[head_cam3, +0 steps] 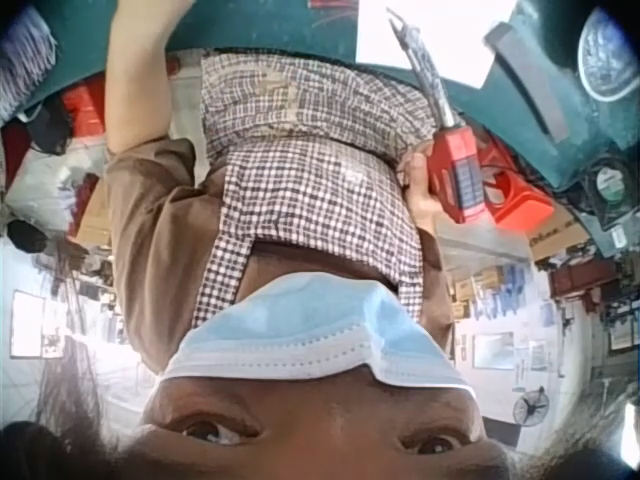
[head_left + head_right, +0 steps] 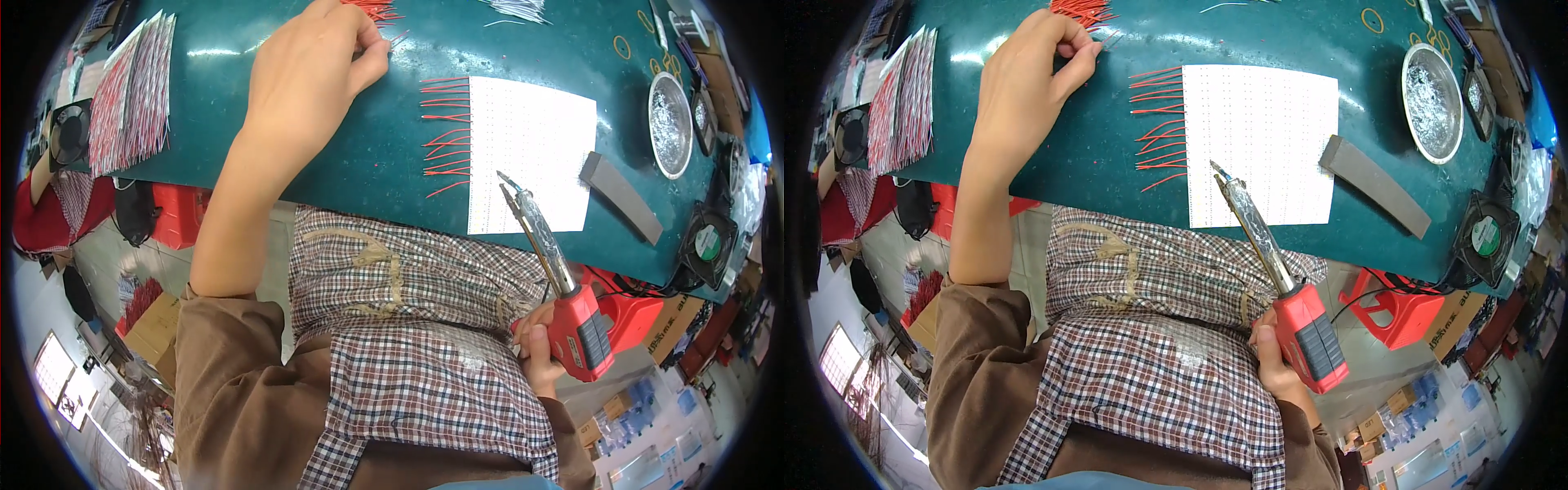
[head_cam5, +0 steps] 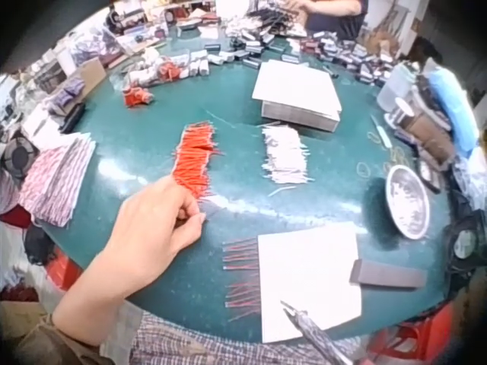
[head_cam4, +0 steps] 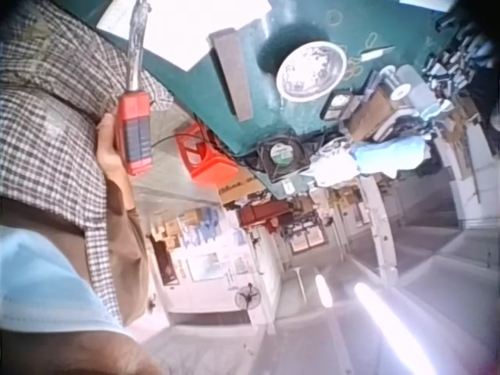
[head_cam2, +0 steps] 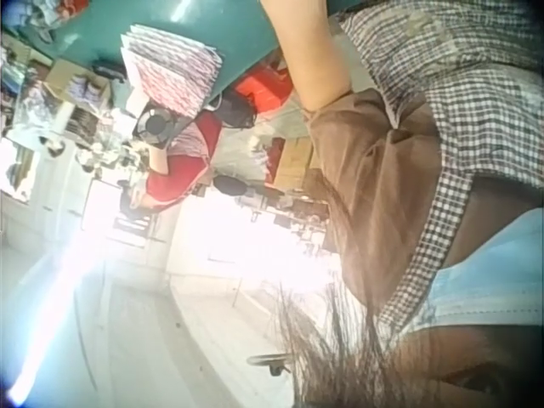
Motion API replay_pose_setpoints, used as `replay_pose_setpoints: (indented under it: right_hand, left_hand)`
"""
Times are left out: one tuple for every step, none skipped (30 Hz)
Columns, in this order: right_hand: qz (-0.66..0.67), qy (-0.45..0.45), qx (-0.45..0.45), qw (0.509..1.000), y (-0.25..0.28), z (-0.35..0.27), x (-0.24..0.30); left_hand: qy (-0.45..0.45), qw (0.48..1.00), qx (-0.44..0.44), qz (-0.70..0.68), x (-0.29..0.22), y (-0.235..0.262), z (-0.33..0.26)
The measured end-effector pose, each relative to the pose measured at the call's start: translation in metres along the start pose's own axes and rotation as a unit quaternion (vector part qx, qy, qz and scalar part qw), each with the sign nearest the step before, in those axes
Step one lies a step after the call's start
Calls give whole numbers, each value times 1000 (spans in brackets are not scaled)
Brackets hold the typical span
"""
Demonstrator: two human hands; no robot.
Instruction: The person places wires onto the edge of a circuit board and solders them to the board using a soldering iron.
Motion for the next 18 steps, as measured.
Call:
replay_pose_setpoints:
  right_hand:
    - [0,0,-1,1000,1,0,0]
    - [7,5,1,1000,1,-1,0]
    - [14,7,4,1000,0,0,-1]
    - [13,4,4,1000,0,1,-1]
    - [11,-2,2,1000,0,1,-2]
    - [8,-7,1,1000,1,1,-2]
    - [9,-7,0,1000,1,0,-2]
    - [4,-4,1,1000,1,0,-2]
    - [-2,-2,1,1000,2,-1,-1]
    - [-2,-2,-1,1000,3,-1,-1]
    - [-6,1,5,1000,4,-2,-1]
    - [-9,5,13,1000,3,-2,0]
    - [-9,4,13,1000,4,-3,0]
    - [-7,-1,17,1000,3,-3,0]
    - [-3,-5,23,1000,3,-4,0]
    - [-3,-6,24,1000,6,-5,-1]
    - [-47,-11,45,998,9,-8,-4]
    - [-91,-16,64,994,12,-11,-8]
  left_hand:
    - [-1,1000,0,-1,-2,2,-2]
    - [57,997,32,33,2,4,-4]
    - [115,989,66,66,8,3,-9]
    - [116,989,69,66,8,4,-11]
    - [106,992,59,38,5,5,-12]
    - [94,994,48,10,1,8,-13]
    - [93,994,49,9,-2,10,-16]
    - [92,994,51,-41,-5,11,-20]
    - [90,990,53,-93,-8,10,-25]
    - [89,990,54,-95,-11,10,-29]
    - [4,994,37,-102,-28,13,-31]
    - [-80,991,20,-108,-45,18,-37]
    - [-96,987,34,-124,-55,18,-43]
    - [-96,987,35,-125,-62,18,-49]
    - [-104,983,53,-139,-69,15,-55]
    - [-111,979,71,-153,-75,11,-61]
    - [-109,980,64,-156,-77,9,-65]
    - [-109,979,64,-157,-78,6,-68]
Point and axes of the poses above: each hand's wrist, its own z-axis towards the middle knuckle, its own y-axis out of the back of the hand, x = y × z, the point moved 8 cm from there along z, towards the middle knuckle, and after that the axes turned 12 degrees about z, right-handed, at the moved point
